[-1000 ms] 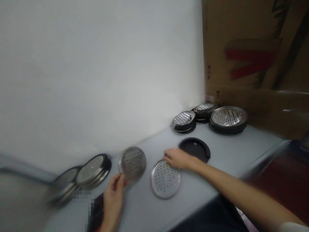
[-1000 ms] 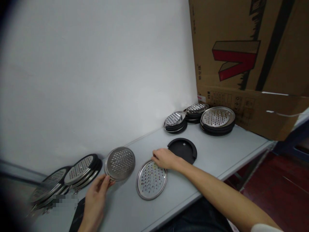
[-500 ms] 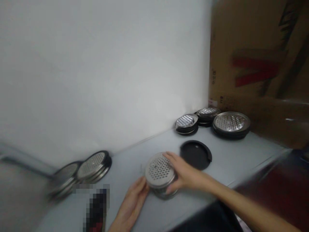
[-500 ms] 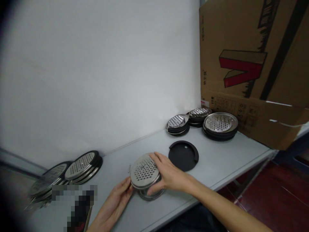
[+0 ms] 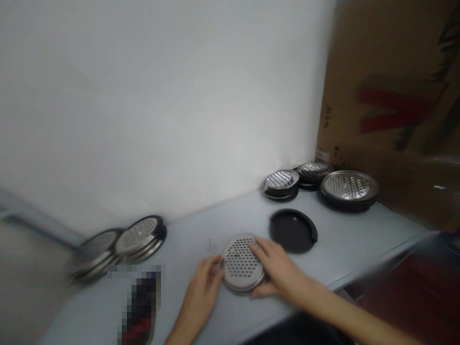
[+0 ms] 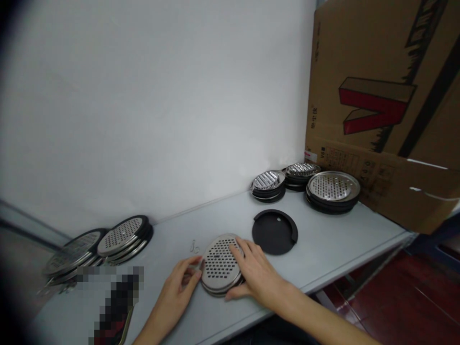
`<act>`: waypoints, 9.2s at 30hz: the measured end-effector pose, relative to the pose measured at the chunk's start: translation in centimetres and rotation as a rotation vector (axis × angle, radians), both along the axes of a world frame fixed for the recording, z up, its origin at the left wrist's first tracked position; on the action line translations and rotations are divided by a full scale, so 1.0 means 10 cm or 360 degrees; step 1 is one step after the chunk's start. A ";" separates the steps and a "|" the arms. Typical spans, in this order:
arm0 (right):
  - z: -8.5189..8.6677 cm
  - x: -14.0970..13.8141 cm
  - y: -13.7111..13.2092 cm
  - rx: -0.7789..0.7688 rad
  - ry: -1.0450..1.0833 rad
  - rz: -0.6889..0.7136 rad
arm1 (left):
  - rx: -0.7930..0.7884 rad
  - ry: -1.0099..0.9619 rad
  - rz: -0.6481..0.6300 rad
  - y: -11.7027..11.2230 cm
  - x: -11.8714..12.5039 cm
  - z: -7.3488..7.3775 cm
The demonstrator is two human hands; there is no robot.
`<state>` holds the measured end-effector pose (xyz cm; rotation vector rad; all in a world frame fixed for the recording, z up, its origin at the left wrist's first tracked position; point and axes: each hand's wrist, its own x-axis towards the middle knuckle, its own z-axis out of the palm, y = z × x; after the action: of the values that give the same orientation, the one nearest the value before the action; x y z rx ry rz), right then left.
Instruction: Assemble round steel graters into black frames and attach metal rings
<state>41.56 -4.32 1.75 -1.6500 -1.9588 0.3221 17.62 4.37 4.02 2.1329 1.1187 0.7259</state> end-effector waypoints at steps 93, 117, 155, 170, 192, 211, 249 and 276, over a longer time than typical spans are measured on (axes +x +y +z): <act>-0.12 0.42 -0.71 0.0160 0.0523 -0.0089 | -0.0128 0.0151 -0.0592 -0.23 0.25 0.05; 0.13 0.31 1.68 0.0063 -0.0069 0.0100 | 0.0183 0.1033 0.0227 1.08 0.10 0.11; 0.22 0.18 0.90 0.0151 0.1433 0.0158 | -0.1014 -0.0888 -0.0284 0.59 0.90 0.24; 0.24 0.33 0.96 -0.0043 0.1293 0.0064 | -0.0258 0.0395 0.0158 1.07 0.13 0.24; 0.15 0.19 0.87 0.0330 0.0347 0.0261 | -0.0746 -0.0567 -0.0302 0.54 0.79 0.15; 0.03 0.24 0.90 0.0449 0.0024 0.0299 | -0.1203 -0.0891 -0.0058 0.55 0.89 0.04; -0.04 0.15 0.89 0.0631 0.0147 0.0050 | -0.1036 -0.1517 -0.0052 0.41 1.02 0.11; 0.13 0.21 0.35 0.0076 0.1168 0.0064 | 0.0178 -0.0313 -0.0449 0.17 0.81 0.51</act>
<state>43.67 -0.85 3.06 -1.2151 -1.4222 0.7650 25.68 6.07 9.12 2.1970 0.6712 0.8576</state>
